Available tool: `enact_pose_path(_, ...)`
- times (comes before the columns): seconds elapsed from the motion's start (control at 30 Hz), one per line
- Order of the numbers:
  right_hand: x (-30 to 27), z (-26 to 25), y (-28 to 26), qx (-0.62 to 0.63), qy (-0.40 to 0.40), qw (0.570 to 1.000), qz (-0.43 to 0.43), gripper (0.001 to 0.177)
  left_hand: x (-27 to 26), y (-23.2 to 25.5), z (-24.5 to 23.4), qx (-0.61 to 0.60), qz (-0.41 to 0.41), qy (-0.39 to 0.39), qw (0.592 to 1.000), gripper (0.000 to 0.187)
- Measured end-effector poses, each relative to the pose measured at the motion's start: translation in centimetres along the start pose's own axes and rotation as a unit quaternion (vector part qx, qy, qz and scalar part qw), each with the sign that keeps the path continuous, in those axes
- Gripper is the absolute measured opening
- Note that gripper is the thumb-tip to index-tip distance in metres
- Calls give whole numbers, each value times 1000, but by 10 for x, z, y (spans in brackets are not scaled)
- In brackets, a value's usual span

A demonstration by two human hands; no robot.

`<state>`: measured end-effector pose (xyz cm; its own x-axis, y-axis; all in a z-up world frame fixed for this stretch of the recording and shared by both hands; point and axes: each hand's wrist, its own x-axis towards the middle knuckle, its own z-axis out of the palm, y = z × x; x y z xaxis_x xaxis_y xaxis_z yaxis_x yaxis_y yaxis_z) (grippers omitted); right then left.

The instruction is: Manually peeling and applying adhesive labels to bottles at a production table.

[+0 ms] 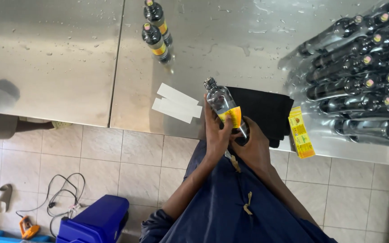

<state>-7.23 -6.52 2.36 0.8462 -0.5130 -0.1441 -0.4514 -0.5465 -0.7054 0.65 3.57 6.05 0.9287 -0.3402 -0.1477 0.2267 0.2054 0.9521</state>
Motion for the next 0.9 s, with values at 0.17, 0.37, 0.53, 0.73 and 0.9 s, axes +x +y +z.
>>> enact_pose_path(0.17,2,5,21,-33,61,997,-25,71,-2,-84,3,47,1,-27,999,105)
enact_pose_path(0.37,2,13,31,-46,103,993,-46,65,16,-58,5,41,42,-17,998,112)
enact_pose_path(0.53,1,12,33,-87,133,983,-91,78,25,-58,6,-6,28,-11,1000,106)
enact_pose_path(0.73,4,19,46,-130,185,967,-121,78,14,-94,10,-3,-13,7,1000,107)
enact_pose_path(0.9,5,25,68,-148,192,963,-118,79,3,-96,16,12,-31,-29,999,110)
